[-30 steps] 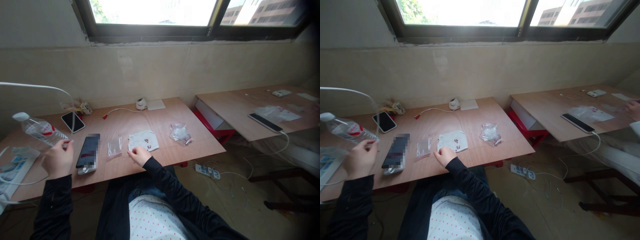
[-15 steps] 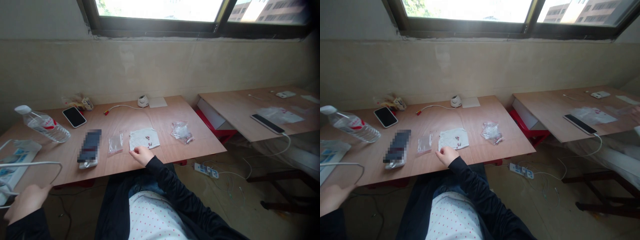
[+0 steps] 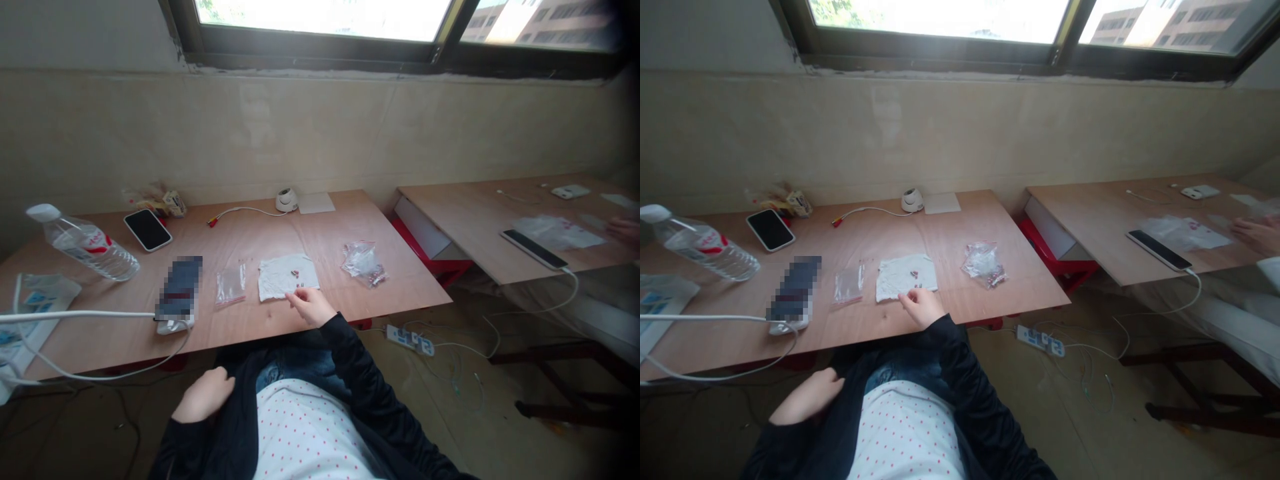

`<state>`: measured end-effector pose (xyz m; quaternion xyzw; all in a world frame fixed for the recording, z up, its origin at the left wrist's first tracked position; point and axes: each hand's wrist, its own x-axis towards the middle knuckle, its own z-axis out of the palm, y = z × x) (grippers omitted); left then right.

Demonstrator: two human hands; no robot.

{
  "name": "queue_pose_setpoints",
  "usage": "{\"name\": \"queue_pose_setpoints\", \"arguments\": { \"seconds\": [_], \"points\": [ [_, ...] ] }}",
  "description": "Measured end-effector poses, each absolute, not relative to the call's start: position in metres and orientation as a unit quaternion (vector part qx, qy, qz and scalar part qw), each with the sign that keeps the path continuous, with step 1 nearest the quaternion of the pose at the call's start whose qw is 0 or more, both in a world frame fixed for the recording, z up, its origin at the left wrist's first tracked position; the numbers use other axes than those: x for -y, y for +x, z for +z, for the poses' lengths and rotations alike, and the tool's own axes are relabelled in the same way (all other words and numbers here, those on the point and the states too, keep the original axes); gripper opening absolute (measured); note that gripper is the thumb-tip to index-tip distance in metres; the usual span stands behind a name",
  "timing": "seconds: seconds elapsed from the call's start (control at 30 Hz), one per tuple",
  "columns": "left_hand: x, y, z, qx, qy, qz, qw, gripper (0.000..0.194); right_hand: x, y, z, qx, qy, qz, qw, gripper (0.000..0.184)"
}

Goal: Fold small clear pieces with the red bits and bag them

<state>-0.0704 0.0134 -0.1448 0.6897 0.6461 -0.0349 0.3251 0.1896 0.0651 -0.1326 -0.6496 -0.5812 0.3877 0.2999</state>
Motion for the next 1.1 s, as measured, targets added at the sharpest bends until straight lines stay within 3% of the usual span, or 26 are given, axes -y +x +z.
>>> {"name": "queue_pose_setpoints", "arguments": {
  "seconds": [0.17,0.3,0.4,0.5,0.77,1.1],
  "points": [
    [-0.012,-0.018,-0.121,-0.588,0.739,-0.041,0.327,0.027,-0.065,0.218,-0.134,0.540,-0.654,0.385,0.364,0.040],
    [-0.024,0.008,-0.090,-0.542,0.777,0.019,0.318,0.025,-0.070,0.257,-0.137,0.483,-0.721,0.284,0.409,0.030],
    [-0.029,0.027,-0.073,-0.503,0.793,0.073,0.336,0.024,-0.075,0.292,-0.139,0.410,-0.813,0.179,0.372,0.021],
    [-0.030,0.044,-0.066,-0.480,0.799,0.108,0.346,0.023,-0.084,0.316,-0.140,0.362,-0.866,0.128,0.321,0.025],
    [-0.024,0.069,-0.071,-0.415,0.829,0.131,0.350,0.019,-0.121,0.317,-0.146,0.347,-0.909,0.093,0.213,0.044],
    [-0.022,0.071,-0.076,-0.398,0.833,0.150,0.353,0.019,-0.122,0.314,-0.152,0.374,-0.912,0.072,0.155,0.035]
  ]
}}
